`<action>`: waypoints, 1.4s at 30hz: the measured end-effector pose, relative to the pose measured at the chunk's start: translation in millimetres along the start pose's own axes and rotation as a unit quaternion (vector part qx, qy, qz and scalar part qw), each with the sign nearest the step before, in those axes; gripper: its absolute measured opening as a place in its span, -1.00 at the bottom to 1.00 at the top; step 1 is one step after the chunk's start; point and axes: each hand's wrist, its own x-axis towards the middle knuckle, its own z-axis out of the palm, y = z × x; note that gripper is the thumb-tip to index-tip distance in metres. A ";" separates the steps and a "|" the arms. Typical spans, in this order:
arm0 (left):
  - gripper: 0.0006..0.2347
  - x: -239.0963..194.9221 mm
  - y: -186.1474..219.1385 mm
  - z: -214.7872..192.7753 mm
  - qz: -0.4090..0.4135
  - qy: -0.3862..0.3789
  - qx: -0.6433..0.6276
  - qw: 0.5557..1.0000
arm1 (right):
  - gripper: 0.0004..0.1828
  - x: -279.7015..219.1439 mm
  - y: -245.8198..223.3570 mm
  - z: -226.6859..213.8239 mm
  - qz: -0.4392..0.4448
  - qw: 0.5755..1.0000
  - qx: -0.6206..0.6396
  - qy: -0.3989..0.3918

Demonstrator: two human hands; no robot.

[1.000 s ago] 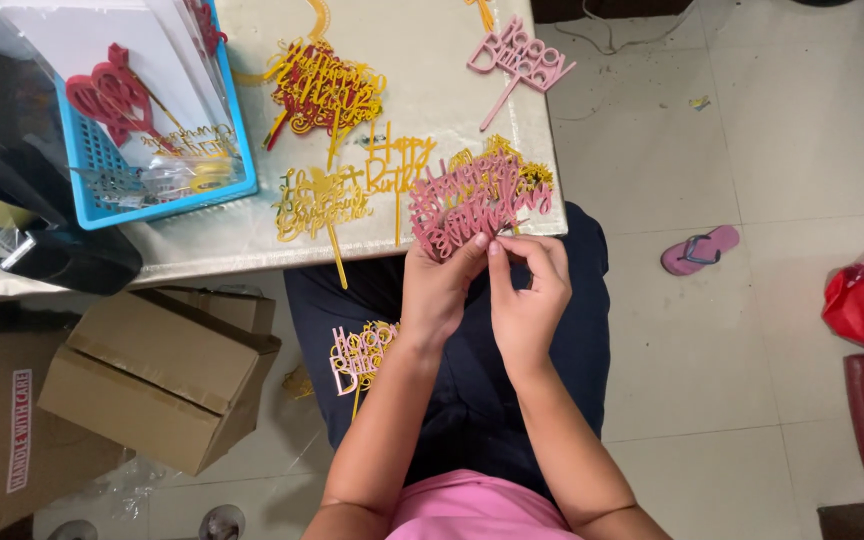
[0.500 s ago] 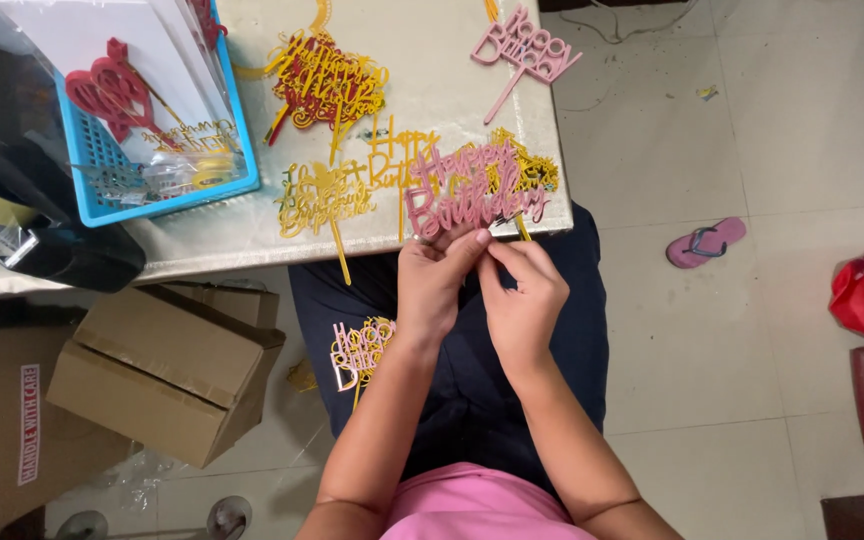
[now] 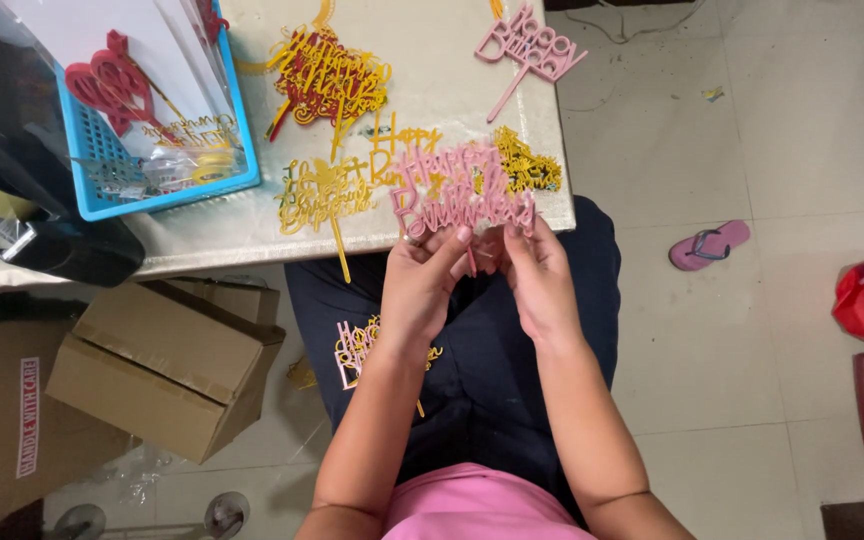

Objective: The person assembles decorative cake toppers by hand, inserting plastic sticks into pink, gold, and red cutouts and arranging them into small bundles. They handle multiple toppers, including 'Happy Birthday' and 'Hello 2025' designs, and place them on the table or hold them in bundles.

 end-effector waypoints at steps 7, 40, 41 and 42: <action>-0.81 -1.2 -11.1 -9.1 0.039 0.003 0.114 0.993 | -0.45 -17.2 -57.5 12.8 -0.023 0.990 0.134 0.038; -0.85 -94.5 26.1 -64.5 -0.064 -0.058 0.296 0.951 | -0.70 -52.3 -41.2 -69.2 -0.011 0.963 0.251 0.103; -0.86 -105.6 28.6 -65.7 -0.057 -0.078 0.445 0.890 | -0.75 -56.5 -34.8 -75.4 -0.030 0.969 0.236 0.061; -0.87 -116.7 30.5 -66.8 -0.050 -0.097 0.582 0.806 | -0.80 -61.4 -28.7 -82.2 -0.050 0.974 0.220 0.022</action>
